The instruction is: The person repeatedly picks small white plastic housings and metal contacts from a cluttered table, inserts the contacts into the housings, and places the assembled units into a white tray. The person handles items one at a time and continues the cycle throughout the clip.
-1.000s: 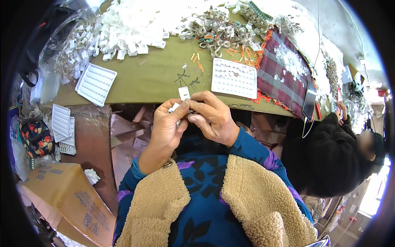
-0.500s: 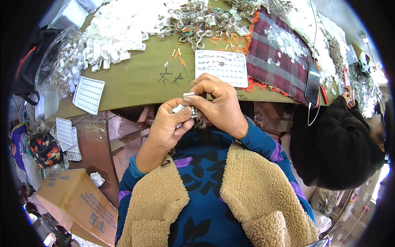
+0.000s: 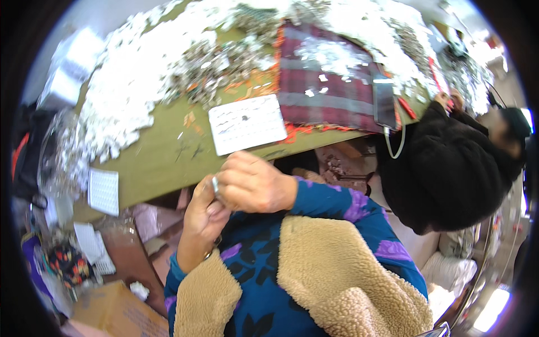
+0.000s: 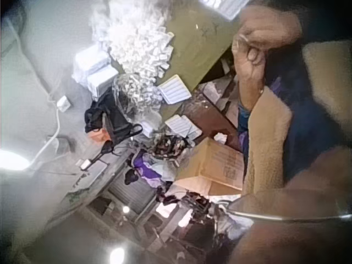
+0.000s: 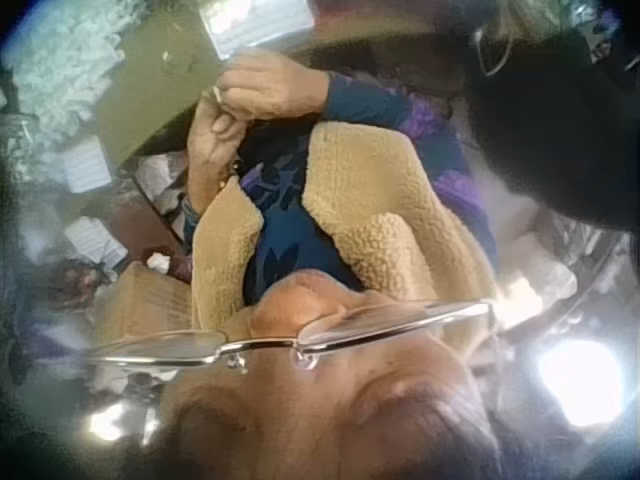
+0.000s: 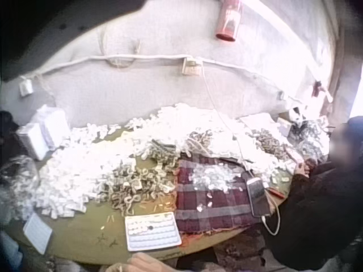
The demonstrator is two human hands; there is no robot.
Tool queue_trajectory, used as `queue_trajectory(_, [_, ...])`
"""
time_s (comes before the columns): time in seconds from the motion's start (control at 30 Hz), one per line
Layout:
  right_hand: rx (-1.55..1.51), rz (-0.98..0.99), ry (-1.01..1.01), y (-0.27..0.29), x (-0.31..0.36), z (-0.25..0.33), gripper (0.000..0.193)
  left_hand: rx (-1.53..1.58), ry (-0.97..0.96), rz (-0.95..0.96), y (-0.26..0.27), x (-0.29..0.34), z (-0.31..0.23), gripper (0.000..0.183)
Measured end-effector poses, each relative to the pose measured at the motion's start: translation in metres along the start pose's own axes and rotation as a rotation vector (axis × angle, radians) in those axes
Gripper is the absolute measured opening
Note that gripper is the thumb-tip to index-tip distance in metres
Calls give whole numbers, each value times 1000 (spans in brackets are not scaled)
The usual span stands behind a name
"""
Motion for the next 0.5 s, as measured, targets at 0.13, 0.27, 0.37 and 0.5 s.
queue_trajectory(0.13, [33, -133, -22, 21, 9, 3, 22, 186, 136, 39, -13, 1, 10, 18])
queue_trajectory(0.27, [101, -77, -370, 64, 45, -39, 17, -3, 33, 24, -17, -5, 4, 19])
queue_trajectory(0.37, [450, -271, -815, 154, 105, -102, 11, -28, -46, 78, -23, -11, -5, 23])
queue_trajectory(0.5, [508, -232, -979, 200, 141, -148, 9, -35, 9, 83, -24, -18, 3, 26])
Point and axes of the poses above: each hand's wrist, its own x-axis away from the middle knuckle, its own y-axis out of the back of the hand, z = x × y, the point moved 10 cm from there along -x, towards the middle knuckle, and after that the axes turned 6 degrees about y, right-handed, at the moved point
